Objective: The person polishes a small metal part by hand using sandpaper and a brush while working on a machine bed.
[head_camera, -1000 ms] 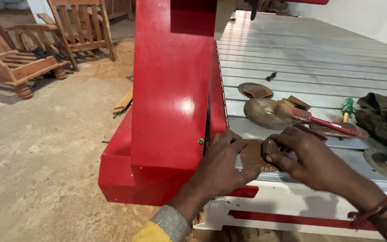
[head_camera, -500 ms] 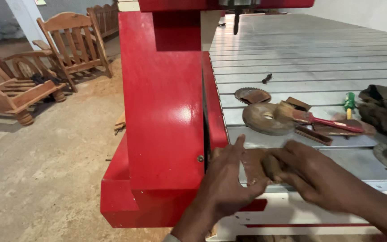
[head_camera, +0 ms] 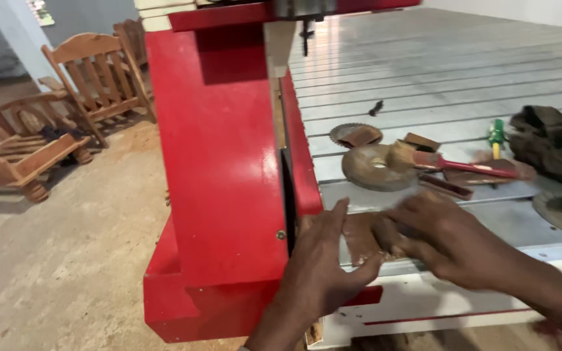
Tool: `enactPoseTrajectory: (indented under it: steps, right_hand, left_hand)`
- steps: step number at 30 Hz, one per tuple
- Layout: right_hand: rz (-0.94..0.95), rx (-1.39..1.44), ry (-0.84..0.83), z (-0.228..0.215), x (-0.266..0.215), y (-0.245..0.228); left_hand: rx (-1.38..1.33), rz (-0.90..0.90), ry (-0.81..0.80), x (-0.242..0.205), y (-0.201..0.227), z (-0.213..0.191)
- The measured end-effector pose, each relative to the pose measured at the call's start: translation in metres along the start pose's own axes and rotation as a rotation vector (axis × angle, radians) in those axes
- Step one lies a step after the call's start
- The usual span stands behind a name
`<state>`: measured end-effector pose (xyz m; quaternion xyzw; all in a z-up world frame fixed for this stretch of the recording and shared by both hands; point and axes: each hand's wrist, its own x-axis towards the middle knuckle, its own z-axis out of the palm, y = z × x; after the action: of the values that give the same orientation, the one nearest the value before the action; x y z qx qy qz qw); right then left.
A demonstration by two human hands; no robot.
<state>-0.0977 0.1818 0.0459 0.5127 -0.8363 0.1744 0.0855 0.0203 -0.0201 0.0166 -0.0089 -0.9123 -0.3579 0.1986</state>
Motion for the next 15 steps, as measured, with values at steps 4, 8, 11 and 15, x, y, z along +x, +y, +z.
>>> enactPoseTrajectory:
  steps: [4,8,11,15]
  right_hand:
    - [-0.038,-0.011,0.091,0.003,0.020,0.003]
    - [-0.161,-0.046,0.131,0.003,-0.006,0.007]
    - [-0.095,-0.051,0.097,0.001,-0.001,-0.001]
    - [0.037,-0.036,0.071,0.001,0.020,-0.002]
  left_hand:
    - [-0.098,-0.074,-0.041,0.000,0.007,-0.002]
    - [-0.069,0.101,0.055,0.000,0.006,-0.003]
    - [-0.048,0.067,0.043,-0.003,0.005,-0.005]
    - [-0.099,0.120,0.053,-0.001,0.008,-0.002]
